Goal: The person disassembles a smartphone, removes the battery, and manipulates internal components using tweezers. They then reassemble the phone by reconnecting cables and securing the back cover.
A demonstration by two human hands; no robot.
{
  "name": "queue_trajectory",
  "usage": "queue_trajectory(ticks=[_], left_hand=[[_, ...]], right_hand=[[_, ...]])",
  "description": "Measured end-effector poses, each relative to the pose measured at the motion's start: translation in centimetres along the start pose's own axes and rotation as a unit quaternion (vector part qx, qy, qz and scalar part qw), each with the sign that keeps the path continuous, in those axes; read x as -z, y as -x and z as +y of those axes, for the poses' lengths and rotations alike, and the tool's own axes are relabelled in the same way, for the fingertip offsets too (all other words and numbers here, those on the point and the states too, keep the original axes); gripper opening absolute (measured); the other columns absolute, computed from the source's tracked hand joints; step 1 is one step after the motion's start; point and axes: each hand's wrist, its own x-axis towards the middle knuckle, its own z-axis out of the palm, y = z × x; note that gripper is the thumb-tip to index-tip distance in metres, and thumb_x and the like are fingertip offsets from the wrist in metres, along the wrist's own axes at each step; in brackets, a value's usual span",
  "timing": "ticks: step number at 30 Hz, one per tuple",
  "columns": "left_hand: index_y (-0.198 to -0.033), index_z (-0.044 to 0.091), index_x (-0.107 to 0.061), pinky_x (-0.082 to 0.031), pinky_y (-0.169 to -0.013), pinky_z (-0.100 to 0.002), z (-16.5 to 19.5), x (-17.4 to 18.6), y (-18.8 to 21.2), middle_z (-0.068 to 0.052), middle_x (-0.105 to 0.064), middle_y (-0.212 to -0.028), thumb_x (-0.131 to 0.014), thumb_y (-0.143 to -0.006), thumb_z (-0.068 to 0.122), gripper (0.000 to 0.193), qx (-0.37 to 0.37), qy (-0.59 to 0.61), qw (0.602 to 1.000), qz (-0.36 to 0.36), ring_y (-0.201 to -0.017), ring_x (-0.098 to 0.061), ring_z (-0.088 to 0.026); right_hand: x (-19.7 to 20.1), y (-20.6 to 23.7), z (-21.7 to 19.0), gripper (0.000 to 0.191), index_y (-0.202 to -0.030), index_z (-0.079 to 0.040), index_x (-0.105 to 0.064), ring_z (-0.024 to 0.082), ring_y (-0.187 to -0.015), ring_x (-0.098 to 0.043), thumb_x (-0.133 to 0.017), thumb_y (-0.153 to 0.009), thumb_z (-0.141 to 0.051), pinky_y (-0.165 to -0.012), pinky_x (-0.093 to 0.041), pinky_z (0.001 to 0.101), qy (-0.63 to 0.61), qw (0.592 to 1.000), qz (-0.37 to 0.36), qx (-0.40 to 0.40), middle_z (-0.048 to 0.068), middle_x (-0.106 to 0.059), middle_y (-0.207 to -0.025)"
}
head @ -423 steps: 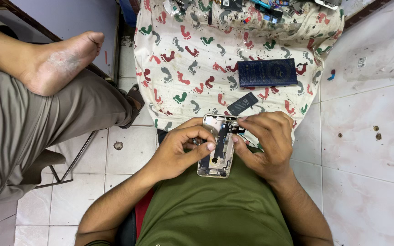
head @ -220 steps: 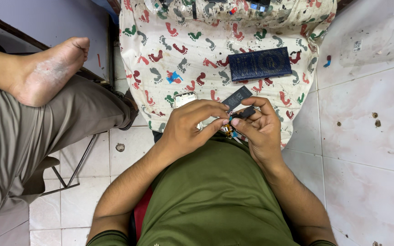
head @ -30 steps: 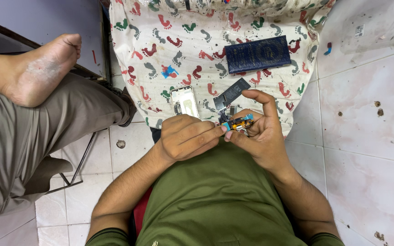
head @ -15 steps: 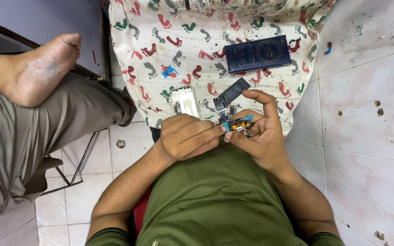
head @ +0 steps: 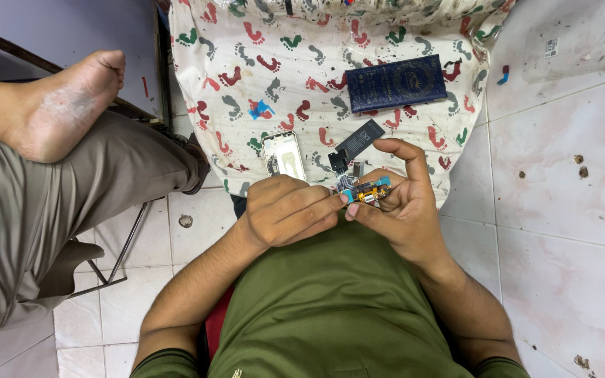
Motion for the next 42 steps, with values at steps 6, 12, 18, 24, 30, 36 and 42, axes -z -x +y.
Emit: queue_trajectory(ticks=[6,12,18,24,30,36,42], left_hand=[[-0.111,0.009,-0.077,-0.053,-0.061,-0.028,0.0,0.5,-0.4,0.0,-0.068,-0.101,-0.09,-0.084,0.009,0.031,-0.058,-0.073,0.996,-0.019,-0.075,-0.065,-0.014],[-0.107,0.008,-0.076,-0.055,-0.061,-0.028,-0.1,0.8,-1.1,-0.002,-0.069,-0.096,-0.088,-0.083,0.003,0.028,-0.035,-0.026,0.999,-0.014,-0.073,-0.068,-0.015],[-0.105,0.006,-0.074,-0.058,-0.066,-0.031,-0.5,1.3,-1.6,-0.006,-0.073,-0.097,-0.085,-0.09,0.008,0.019,0.047,0.14,0.986,-0.079,-0.08,-0.073,-0.02],[-0.103,0.008,-0.076,-0.058,-0.067,-0.032,-0.3,1.9,-1.8,-0.004,-0.074,-0.095,-0.084,-0.089,0.008,0.017,0.067,0.14,0.983,-0.102,-0.08,-0.073,-0.019],[-0.1,0.007,-0.075,-0.058,-0.067,-0.031,0.2,1.9,-2.1,-0.004,-0.073,-0.092,-0.084,-0.089,0.008,0.014,0.067,0.123,0.986,-0.094,-0.08,-0.073,-0.019],[-0.099,0.008,-0.075,-0.056,-0.064,-0.03,0.7,1.9,-2.3,-0.004,-0.073,-0.089,-0.084,-0.088,0.007,0.014,0.085,0.118,0.985,-0.09,-0.076,-0.072,-0.018],[-0.099,0.008,-0.076,-0.056,-0.063,-0.03,0.9,2.0,-2.4,-0.004,-0.072,-0.086,-0.084,-0.087,0.007,0.014,0.105,0.143,0.981,-0.081,-0.074,-0.071,-0.017]], right_hand=[[0.2,0.0,0.0,0.082,-0.153,-0.006,-0.025,0.017,-0.09,-0.072,-0.07,-0.088,0.017,-0.084,-0.061,0.0295,-0.035,0.999,-0.006,-0.011,0.014,-0.069,-0.102],[0.2,0.1,-0.2,0.081,-0.152,-0.006,-0.025,0.017,-0.09,-0.072,-0.071,-0.088,0.015,-0.085,-0.061,0.0294,-0.027,1.0,-0.008,-0.007,0.014,-0.07,-0.102],[0.2,0.5,-0.8,0.083,-0.153,-0.006,-0.023,0.017,-0.092,-0.073,-0.071,-0.088,0.014,-0.085,-0.061,0.0287,-0.002,1.0,0.0,-0.001,0.014,-0.07,-0.102],[0.1,0.7,-1.1,0.085,-0.155,-0.006,-0.022,0.015,-0.093,-0.071,-0.072,-0.089,0.012,-0.088,-0.059,0.0283,0.021,1.0,-0.019,0.006,0.013,-0.07,-0.101],[-0.1,0.9,-1.5,0.087,-0.155,-0.006,-0.022,0.014,-0.098,-0.071,-0.075,-0.088,0.009,-0.092,-0.057,0.0276,0.051,0.999,-0.018,-0.004,0.013,-0.071,-0.102],[-0.3,1.2,-1.5,0.087,-0.155,-0.006,-0.023,0.014,-0.098,-0.07,-0.077,-0.088,0.008,-0.092,-0.056,0.027,0.066,0.998,-0.011,0.006,0.013,-0.071,-0.102],[-0.2,1.5,-1.6,0.088,-0.155,-0.006,-0.023,0.014,-0.097,-0.071,-0.078,-0.088,0.007,-0.09,-0.057,0.0269,0.066,0.997,-0.016,0.02,0.013,-0.071,-0.101]])
